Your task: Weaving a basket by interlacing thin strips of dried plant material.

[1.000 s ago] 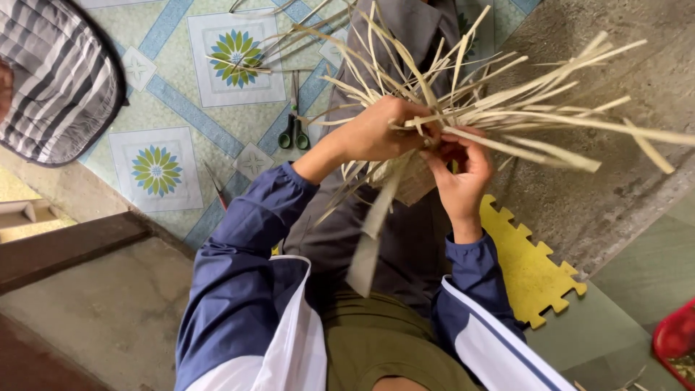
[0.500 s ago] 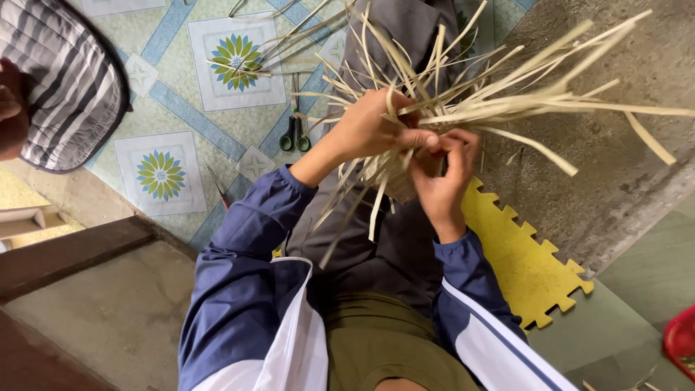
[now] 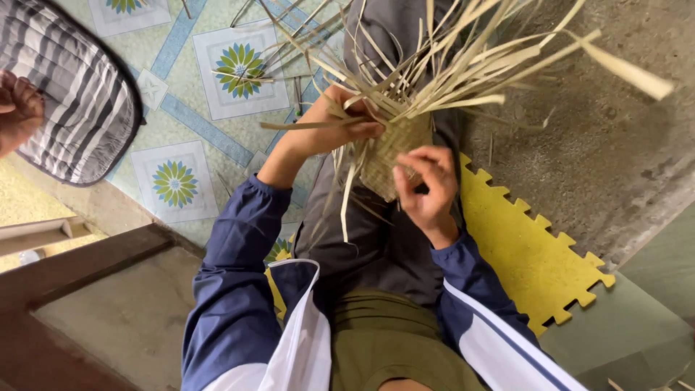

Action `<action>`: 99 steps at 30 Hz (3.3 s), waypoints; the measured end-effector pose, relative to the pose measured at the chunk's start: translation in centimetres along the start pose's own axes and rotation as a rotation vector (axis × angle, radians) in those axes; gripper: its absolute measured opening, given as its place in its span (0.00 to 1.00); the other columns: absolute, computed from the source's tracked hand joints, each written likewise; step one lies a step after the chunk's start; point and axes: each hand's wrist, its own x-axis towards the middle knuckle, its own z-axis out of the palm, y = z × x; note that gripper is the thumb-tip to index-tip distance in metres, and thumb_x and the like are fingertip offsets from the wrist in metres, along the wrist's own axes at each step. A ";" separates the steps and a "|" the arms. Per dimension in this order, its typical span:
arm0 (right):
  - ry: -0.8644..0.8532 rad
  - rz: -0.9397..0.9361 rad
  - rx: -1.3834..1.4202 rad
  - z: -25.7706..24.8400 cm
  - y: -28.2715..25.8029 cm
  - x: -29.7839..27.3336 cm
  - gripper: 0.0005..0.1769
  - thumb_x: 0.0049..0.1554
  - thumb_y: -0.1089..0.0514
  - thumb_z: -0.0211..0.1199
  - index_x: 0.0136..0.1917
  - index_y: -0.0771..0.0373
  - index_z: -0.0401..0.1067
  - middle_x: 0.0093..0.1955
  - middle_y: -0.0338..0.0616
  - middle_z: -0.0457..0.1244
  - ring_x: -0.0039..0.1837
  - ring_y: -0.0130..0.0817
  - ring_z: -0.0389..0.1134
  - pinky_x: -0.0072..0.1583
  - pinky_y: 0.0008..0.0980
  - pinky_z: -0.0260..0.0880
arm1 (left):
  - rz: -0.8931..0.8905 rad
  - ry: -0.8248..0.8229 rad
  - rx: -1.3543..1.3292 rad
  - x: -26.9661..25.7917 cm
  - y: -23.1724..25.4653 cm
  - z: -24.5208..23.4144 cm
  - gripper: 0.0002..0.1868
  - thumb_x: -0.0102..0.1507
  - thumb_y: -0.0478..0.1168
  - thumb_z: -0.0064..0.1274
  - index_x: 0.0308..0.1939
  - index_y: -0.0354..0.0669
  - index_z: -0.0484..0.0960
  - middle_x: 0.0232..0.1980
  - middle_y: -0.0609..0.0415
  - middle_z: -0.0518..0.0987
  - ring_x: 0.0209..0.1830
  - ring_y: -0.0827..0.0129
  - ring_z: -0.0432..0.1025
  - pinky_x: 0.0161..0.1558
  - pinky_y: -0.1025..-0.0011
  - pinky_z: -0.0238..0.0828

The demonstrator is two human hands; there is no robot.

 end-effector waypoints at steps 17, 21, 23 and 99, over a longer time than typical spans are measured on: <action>-0.248 0.125 0.049 -0.4 -0.4 5.0 0.12 0.55 0.72 0.72 0.52 0.66 0.78 0.50 0.49 0.61 0.50 0.47 0.70 0.52 0.39 0.74 | 0.197 -0.102 -0.099 -1.1 -0.4 0.2 0.04 0.59 0.30 0.58 0.35 0.35 0.88 0.27 0.51 0.80 0.25 0.76 0.67 0.31 0.78 0.64; -0.183 0.152 0.087 -0.5 -0.2 4.7 0.05 0.58 0.71 0.70 0.47 0.68 0.76 0.49 0.51 0.63 0.50 0.51 0.71 0.53 0.41 0.74 | 0.156 -0.062 -0.047 -1.3 1.2 0.6 0.07 0.58 0.29 0.56 0.38 0.36 0.87 0.29 0.49 0.81 0.28 0.73 0.72 0.33 0.77 0.68; -0.160 0.171 0.104 -0.7 -0.5 4.8 0.04 0.60 0.70 0.69 0.46 0.68 0.74 0.48 0.52 0.65 0.51 0.53 0.72 0.53 0.44 0.74 | 0.187 -0.057 -0.047 -1.2 1.0 0.8 0.10 0.59 0.29 0.54 0.41 0.33 0.87 0.32 0.47 0.82 0.30 0.71 0.73 0.36 0.74 0.70; -0.032 0.488 0.169 -3.6 3.2 0.8 0.08 0.62 0.70 0.66 0.55 0.72 0.74 0.52 0.53 0.67 0.54 0.36 0.70 0.55 0.34 0.74 | 0.022 0.117 0.160 2.0 0.1 3.3 0.10 0.53 0.42 0.69 0.28 0.41 0.84 0.23 0.50 0.79 0.26 0.56 0.79 0.33 0.64 0.75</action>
